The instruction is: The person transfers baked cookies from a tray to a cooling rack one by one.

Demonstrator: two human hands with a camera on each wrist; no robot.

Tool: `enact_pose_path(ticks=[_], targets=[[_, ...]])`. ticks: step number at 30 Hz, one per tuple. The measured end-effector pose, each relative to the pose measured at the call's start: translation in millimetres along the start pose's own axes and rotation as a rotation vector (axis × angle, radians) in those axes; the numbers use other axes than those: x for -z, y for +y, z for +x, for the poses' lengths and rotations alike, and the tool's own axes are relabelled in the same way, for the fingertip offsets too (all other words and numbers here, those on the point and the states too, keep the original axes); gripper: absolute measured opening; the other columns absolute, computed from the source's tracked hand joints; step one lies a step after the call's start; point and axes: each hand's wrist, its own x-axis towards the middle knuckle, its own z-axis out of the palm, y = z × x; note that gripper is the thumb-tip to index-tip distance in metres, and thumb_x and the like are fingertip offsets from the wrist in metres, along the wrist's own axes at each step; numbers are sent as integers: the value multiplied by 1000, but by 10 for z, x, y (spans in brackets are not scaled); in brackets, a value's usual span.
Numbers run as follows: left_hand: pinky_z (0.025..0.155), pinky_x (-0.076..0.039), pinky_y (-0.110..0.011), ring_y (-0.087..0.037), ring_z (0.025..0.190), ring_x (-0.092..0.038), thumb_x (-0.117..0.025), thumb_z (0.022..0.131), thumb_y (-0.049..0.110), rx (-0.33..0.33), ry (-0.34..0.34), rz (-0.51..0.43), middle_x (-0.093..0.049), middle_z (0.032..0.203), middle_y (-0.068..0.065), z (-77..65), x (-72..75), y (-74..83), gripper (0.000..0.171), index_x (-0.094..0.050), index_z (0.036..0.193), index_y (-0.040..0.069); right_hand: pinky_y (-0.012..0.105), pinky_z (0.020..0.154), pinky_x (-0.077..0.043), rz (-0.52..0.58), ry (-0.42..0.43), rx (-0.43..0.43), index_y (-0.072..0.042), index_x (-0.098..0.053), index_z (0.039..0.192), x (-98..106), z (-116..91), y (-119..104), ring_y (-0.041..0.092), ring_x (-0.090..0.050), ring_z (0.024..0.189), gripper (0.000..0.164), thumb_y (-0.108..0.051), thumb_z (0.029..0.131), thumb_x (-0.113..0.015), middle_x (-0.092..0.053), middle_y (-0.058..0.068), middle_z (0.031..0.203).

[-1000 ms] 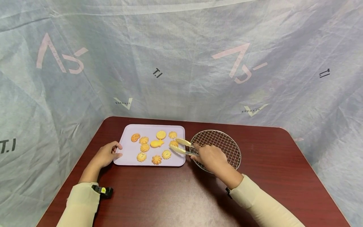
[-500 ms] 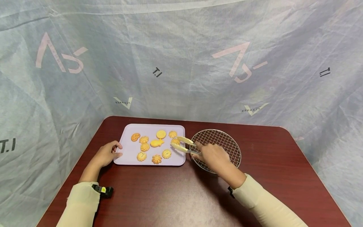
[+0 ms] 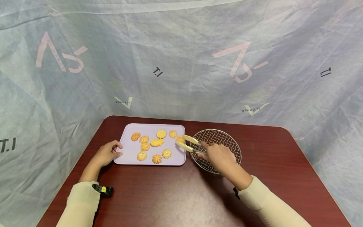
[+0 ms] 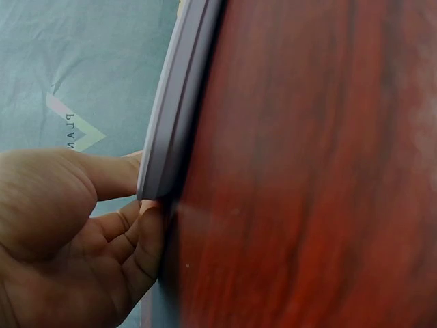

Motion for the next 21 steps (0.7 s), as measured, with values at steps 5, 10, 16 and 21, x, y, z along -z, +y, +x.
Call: enact_pose_path(ticks=[5,10,16,21], targets=[[67,-41,-37,-24,78,-50,-71,95,3,2,5,-1,-50,93,-12,3,-11,3,19,-61,111,2,37,46,-45,-12,21,1,-18,-62,137,-12,-37,62,26,-62,57,57,-54,93,-69,-71,10,80],[67,-41,-36,-24,78,-50,-72,94,3,6,10,0,-51,93,-12,4,-16,-7,20,-62,111,3,41,51,-51,-24,49,17,-14,-63,137,-23,-91,124,30,-68,66,58,-51,94,-70,-73,13,86],[67,-41,-36,-25,79,-50,-72,94,3,10,12,-1,-51,94,-12,1,-14,-4,20,-62,111,2,42,51,-52,-26,43,3,-13,-63,139,-30,-136,182,32,-70,69,60,-53,94,-68,-73,16,87],[67,-41,-36,-25,79,-50,-72,94,4,16,12,-3,-51,94,-12,0,-18,-5,20,-62,111,3,44,52,-53,-20,32,-24,-16,-62,140,-25,-169,229,32,-69,69,58,-53,95,-67,-73,15,87]])
